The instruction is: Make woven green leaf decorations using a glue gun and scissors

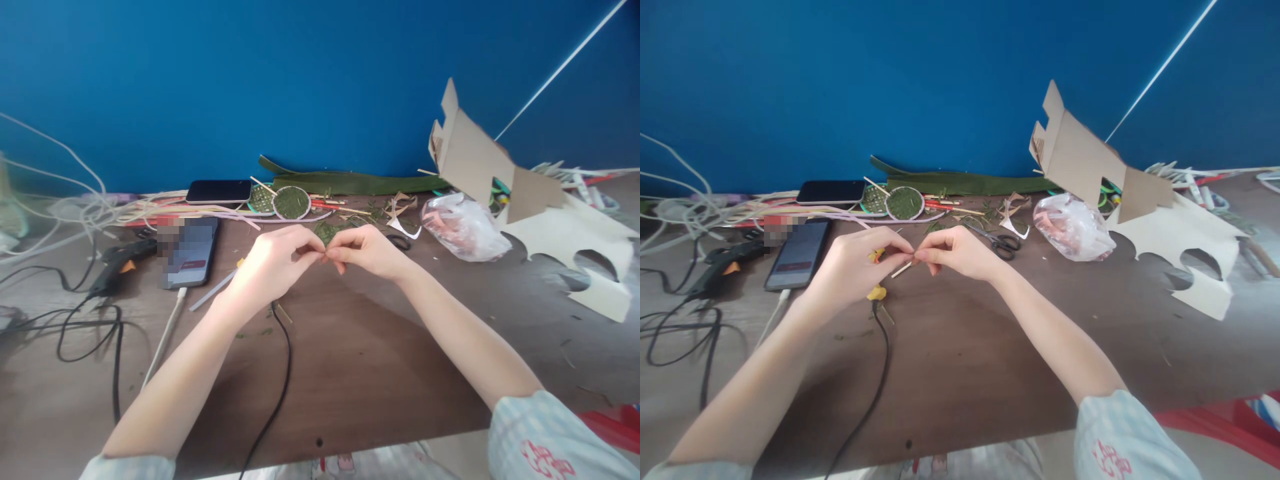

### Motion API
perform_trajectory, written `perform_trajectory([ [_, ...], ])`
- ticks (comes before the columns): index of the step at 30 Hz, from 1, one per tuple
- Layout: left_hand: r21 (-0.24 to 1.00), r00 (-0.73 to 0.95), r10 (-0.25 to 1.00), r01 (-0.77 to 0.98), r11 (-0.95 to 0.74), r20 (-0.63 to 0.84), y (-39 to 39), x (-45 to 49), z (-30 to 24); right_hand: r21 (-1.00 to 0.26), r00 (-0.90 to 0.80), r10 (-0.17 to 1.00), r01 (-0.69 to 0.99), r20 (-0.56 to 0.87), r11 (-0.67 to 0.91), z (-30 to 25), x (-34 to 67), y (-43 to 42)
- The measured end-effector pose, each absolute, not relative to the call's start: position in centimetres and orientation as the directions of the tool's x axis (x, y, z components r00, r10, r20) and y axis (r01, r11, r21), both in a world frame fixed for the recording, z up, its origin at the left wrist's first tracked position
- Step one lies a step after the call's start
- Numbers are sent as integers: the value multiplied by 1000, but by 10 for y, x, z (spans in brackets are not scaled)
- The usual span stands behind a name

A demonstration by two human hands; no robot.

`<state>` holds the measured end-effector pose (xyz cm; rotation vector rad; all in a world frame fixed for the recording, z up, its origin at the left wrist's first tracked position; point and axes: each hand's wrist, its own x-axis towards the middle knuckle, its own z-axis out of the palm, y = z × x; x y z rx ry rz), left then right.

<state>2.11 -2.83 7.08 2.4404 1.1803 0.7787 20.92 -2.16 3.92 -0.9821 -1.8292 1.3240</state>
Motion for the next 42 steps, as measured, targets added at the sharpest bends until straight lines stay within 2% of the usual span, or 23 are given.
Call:
perform_trajectory([
  [11,365,602,684,578,-730,413,-27,20,64,-981,-514,856,138,45,135,35,210,-18],
  [17,318,583,692,620,-718,426,-28,20,62,-988,-492,869,103,51,116,36,209,-19],
  [26,258,586,646,610,-749,490,-28,21,62,-979,-433,895,109,107,170,37,205,-22],
  [31,130,628,554,590,-797,546,-24,19,56,-978,-383,914,102,131,183,33,203,-22],
  [36,-14,681,495,595,-804,540,-22,19,52,-983,-365,922,75,127,165,31,202,-21],
  [39,-18,683,498,598,-801,535,-22,20,52,-987,-374,921,71,107,143,30,202,-21],
  [42,88,661,559,603,-793,500,-22,20,53,-989,-389,918,93,72,117,30,202,-20],
])
